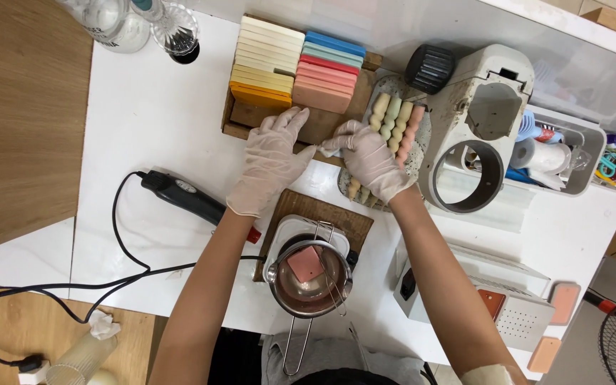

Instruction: Pouring melted wax into a rectangular mold and preparing various colored wax sample blocks.

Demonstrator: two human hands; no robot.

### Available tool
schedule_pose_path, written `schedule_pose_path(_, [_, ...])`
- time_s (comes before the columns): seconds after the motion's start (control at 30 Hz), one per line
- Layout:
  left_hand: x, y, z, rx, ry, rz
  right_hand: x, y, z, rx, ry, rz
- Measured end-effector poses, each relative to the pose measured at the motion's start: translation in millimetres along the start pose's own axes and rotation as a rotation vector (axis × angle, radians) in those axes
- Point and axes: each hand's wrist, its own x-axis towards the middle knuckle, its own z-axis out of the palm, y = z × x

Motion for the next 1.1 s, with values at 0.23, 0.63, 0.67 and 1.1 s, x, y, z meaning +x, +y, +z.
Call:
schedule_pose_path(0.23, [-5,-5,1,0.067,-0.043,0.062,9,6,0,0.044,0.229,0.28])
schedule_pose_path(0.63, [-5,-5,20,-0.025,0.192,0.067,18,-6,6,0.06,0.099,0.16])
schedule_pose_path(0.67, [-5,-5,20,-0.043,0.208,0.066,19,-10,0,-0.047,-0.011,0.114])
schedule_pose_path(1.1, [-42,-25,-27,-0.023,0.565,-0.186,15,-24,19,-0.158,0.119,0.032])
